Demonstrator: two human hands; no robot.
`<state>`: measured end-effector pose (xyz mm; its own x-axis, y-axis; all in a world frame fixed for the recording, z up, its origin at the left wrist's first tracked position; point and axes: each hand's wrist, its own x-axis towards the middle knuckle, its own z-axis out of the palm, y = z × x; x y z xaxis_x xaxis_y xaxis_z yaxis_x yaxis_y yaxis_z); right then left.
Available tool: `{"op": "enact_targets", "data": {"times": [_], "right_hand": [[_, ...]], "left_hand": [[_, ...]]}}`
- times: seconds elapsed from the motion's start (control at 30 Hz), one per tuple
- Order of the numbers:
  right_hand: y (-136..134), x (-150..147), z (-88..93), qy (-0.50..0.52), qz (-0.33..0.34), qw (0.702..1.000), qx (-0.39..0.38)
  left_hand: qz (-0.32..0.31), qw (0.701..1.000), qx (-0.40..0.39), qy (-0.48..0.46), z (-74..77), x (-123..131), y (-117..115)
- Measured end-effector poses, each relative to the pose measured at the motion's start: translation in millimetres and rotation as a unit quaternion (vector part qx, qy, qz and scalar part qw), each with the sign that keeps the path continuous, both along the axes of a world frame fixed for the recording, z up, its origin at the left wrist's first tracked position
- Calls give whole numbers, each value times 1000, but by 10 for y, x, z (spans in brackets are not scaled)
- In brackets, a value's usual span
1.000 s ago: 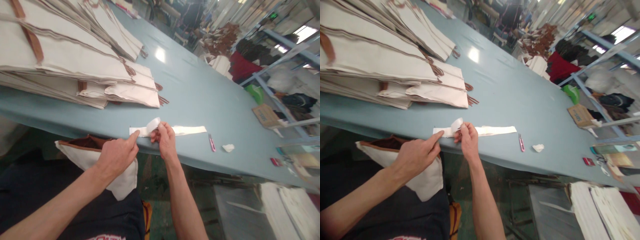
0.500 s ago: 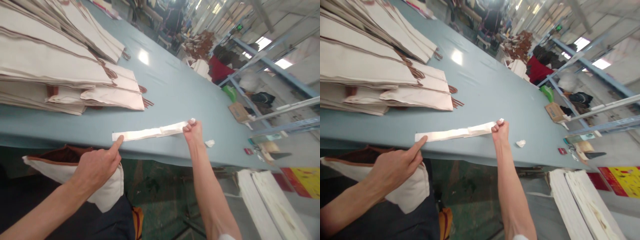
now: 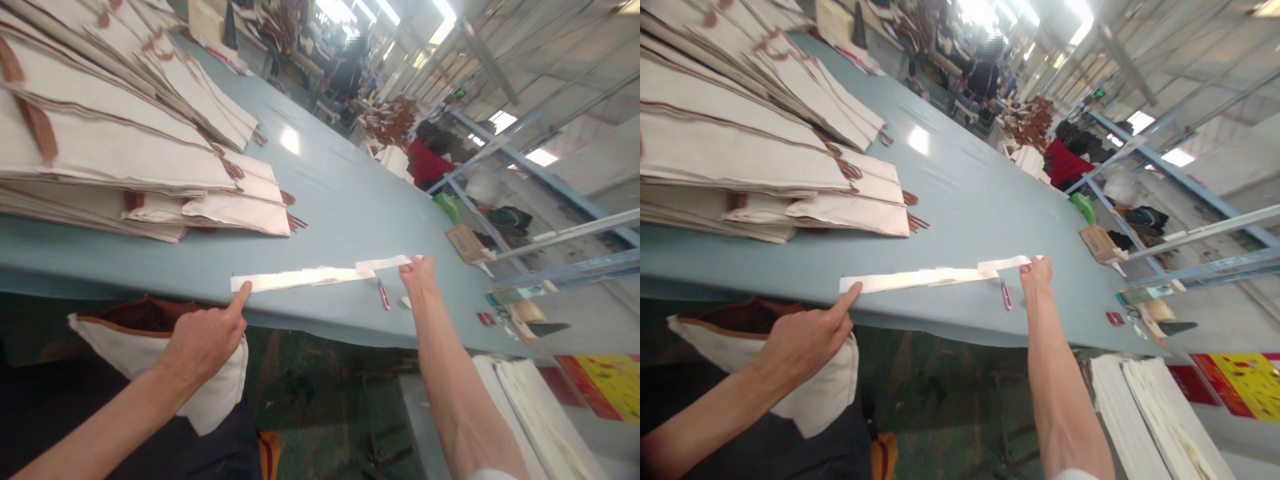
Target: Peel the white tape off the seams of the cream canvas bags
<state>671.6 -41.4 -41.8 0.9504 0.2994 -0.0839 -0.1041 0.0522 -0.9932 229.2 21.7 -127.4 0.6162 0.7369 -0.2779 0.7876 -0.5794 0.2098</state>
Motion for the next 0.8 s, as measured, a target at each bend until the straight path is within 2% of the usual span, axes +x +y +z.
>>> {"op": "enact_targets", "data": {"times": [0.1, 0.23, 0.37, 0.43, 0.53, 0.6, 0.67, 0.73, 0.8], "right_hand": [[-76, -172, 321, -9, -34, 999, 25], [-89, -729, 553, -27, 11, 997, 65], [-66, -1529, 601, -26, 131, 988, 72], [-46, -1943, 596, -28, 240, 966, 87], [11, -2537, 590, -12, 366, 922, 128], [57, -2904, 593, 13, 425, 892, 152], [87, -3234, 588, 43, 466, 866, 174], [81, -3509, 557, 76, 490, 847, 191], [32, -3714, 486, 106, 497, 838, 197]], "left_hand": [[4, 999, 3, -37, -37, -8, 2], [6, 994, -7, -110, -140, -87, 107], [12, 976, -44, -211, -243, -270, 211], [24, 963, -70, -261, -267, -387, 178], [28, 935, -130, -328, -251, -543, -19], [17, 909, -196, -366, -214, -594, -209], [10, 869, -280, -408, -172, -589, -383], [21, 808, -370, -458, -134, -559, -500], [47, 726, -446, -521, -100, -550, -562]]}}
